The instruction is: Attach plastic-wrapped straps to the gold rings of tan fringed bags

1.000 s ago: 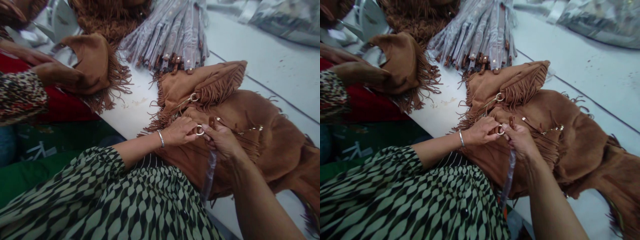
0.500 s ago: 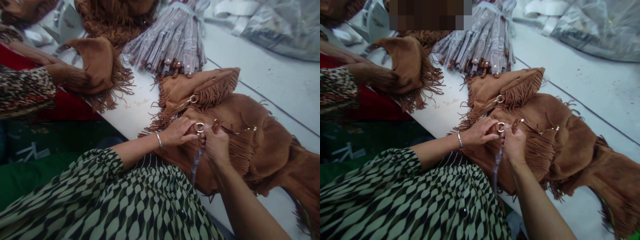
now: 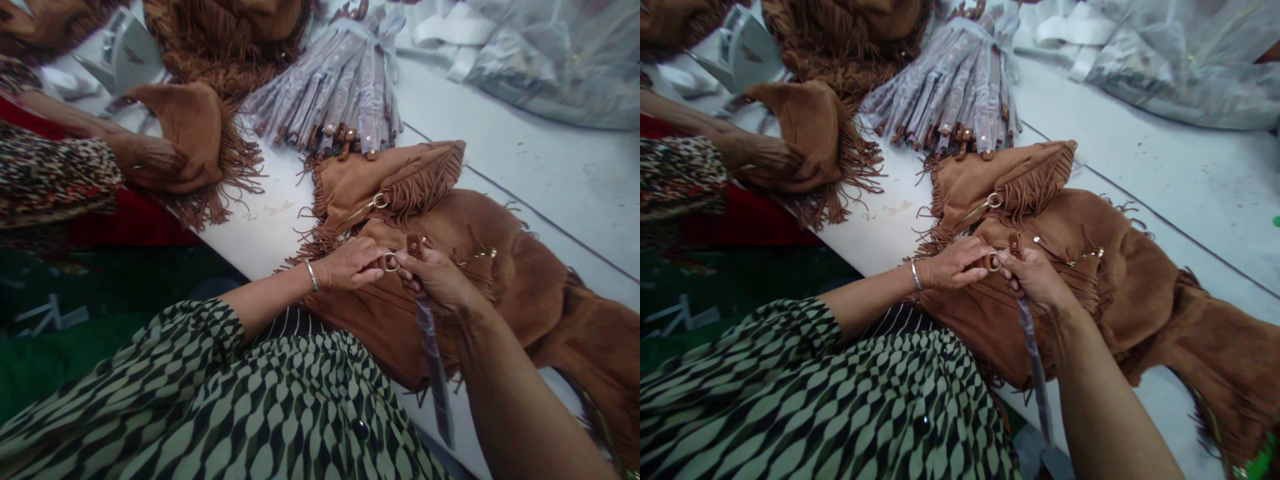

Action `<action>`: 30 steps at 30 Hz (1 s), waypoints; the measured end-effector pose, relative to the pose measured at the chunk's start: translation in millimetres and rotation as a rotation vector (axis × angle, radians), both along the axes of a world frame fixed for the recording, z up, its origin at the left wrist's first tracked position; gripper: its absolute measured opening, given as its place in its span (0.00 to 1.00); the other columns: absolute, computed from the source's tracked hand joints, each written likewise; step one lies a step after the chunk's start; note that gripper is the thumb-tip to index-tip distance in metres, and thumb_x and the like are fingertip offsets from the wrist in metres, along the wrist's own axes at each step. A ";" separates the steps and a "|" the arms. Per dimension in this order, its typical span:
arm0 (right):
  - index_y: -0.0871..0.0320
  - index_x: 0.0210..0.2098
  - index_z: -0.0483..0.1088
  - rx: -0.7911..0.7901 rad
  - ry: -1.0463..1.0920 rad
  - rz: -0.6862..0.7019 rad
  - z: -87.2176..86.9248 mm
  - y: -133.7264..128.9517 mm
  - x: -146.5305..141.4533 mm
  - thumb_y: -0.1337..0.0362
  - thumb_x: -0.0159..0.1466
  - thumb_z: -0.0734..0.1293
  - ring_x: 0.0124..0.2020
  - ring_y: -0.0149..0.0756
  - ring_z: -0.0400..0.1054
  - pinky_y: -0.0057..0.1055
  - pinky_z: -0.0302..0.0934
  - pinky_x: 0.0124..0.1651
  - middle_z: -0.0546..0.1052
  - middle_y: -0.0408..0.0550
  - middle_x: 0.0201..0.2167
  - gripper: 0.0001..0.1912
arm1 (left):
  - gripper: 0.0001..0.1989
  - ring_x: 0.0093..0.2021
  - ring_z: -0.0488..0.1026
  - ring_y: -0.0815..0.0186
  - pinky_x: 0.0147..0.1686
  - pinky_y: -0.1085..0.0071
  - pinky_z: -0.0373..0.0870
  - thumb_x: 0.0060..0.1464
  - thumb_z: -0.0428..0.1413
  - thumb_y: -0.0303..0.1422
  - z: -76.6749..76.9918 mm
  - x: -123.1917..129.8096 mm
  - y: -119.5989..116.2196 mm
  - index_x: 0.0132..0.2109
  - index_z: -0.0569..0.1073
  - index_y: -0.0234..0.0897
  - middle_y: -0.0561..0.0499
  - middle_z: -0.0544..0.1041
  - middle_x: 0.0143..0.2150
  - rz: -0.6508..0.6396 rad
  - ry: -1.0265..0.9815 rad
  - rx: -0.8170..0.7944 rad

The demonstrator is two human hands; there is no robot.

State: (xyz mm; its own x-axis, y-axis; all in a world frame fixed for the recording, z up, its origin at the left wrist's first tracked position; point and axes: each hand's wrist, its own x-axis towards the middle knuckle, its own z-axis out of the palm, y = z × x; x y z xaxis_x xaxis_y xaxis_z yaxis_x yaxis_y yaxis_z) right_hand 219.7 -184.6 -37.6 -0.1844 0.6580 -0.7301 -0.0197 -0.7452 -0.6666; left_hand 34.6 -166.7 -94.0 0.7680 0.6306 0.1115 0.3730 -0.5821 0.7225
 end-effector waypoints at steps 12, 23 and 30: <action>0.59 0.28 0.66 0.122 0.085 -0.505 -21.5 -31.9 -48.2 0.51 0.54 0.71 0.12 0.19 0.46 0.17 0.41 0.12 0.59 0.33 0.13 0.18 | 0.18 0.43 0.64 0.59 0.47 0.62 0.63 0.59 0.43 0.35 -5.8 -0.1 -6.3 0.52 0.64 0.31 0.43 0.68 0.41 0.087 -0.013 -0.016; 0.59 0.25 0.65 0.146 0.038 -0.552 -21.7 -26.8 -48.2 0.52 0.51 0.72 0.11 0.19 0.46 0.17 0.43 0.11 0.58 0.32 0.12 0.18 | 0.26 0.44 0.66 0.59 0.46 0.62 0.62 0.59 0.46 0.47 -7.1 1.4 -5.5 0.53 0.65 0.30 0.43 0.70 0.42 0.136 0.017 0.047; 0.59 0.28 0.67 0.122 0.050 -0.541 -26.5 -40.7 -50.9 0.51 0.53 0.72 0.13 0.20 0.46 0.19 0.42 0.14 0.58 0.33 0.14 0.18 | 0.24 0.44 0.67 0.61 0.47 0.65 0.63 0.59 0.45 0.49 -17.7 0.4 -9.4 0.47 0.67 0.31 0.43 0.72 0.41 0.155 -0.004 0.083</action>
